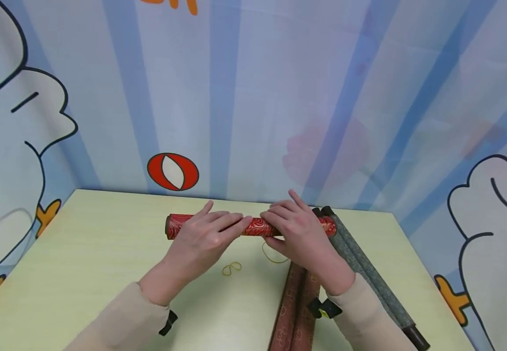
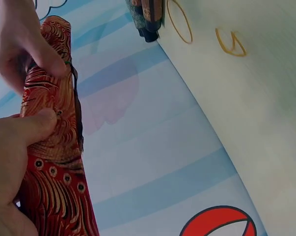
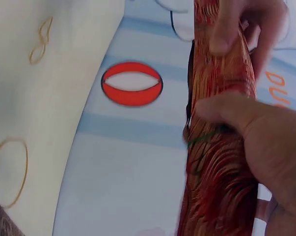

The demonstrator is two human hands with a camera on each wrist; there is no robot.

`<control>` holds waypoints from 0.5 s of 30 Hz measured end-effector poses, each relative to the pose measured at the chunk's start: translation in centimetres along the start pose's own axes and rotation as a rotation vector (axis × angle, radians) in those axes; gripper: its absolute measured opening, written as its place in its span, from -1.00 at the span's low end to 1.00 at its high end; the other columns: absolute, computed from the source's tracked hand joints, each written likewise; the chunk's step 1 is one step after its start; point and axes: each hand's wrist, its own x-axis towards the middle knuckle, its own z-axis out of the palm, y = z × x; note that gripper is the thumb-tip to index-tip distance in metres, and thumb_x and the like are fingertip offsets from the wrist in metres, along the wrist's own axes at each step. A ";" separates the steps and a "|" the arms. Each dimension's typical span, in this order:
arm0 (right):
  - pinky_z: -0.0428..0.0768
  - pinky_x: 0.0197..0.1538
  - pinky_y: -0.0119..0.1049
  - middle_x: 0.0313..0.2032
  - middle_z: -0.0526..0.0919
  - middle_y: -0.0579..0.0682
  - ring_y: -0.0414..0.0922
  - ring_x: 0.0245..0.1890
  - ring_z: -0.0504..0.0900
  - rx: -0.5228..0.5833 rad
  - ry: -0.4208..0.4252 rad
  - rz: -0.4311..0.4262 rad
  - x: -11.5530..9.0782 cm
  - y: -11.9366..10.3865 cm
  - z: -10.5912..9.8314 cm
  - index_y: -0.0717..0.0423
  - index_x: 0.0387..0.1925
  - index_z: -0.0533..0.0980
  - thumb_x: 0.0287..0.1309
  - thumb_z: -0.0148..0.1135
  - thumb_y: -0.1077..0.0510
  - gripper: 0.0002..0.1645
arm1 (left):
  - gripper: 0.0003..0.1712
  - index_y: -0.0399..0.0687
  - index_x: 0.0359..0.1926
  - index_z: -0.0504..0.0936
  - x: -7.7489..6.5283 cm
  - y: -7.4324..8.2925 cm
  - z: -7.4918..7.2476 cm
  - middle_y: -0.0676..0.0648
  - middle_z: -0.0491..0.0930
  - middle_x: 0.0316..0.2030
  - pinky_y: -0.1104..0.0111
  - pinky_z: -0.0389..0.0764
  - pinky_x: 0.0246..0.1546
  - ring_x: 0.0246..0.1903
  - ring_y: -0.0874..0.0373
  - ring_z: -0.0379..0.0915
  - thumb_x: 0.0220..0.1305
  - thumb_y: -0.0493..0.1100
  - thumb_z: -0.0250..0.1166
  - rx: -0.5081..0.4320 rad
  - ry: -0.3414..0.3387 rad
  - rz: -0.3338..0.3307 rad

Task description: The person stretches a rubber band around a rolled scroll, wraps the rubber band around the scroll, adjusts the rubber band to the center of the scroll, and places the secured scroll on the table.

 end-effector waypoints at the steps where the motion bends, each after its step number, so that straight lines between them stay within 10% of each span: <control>1: 0.42 0.50 0.22 -0.07 0.83 0.03 0.04 0.09 0.72 0.006 0.000 -0.009 0.1 -0.1 0.1 0.14 0.03 0.76 -0.08 0.79 0.00 -0.37 | -0.47 -0.02 0.17 0.80 0.0 0.1 0.1 -0.03 0.81 -0.06 -0.16 0.70 0.14 -0.11 0.03 0.78 0.14 -0.30 0.65 0.000 -0.002 0.002; 15: 0.39 0.51 0.26 -0.06 0.80 0.02 0.06 0.09 0.71 -0.003 -0.069 0.061 -0.5 0.3 -0.6 0.12 0.00 0.74 -0.04 0.75 0.05 -0.44 | -0.46 -0.03 0.18 0.79 -0.2 0.0 0.3 -0.04 0.81 -0.05 -0.17 0.71 0.12 -0.10 0.03 0.78 0.15 -0.32 0.63 -0.016 0.011 0.006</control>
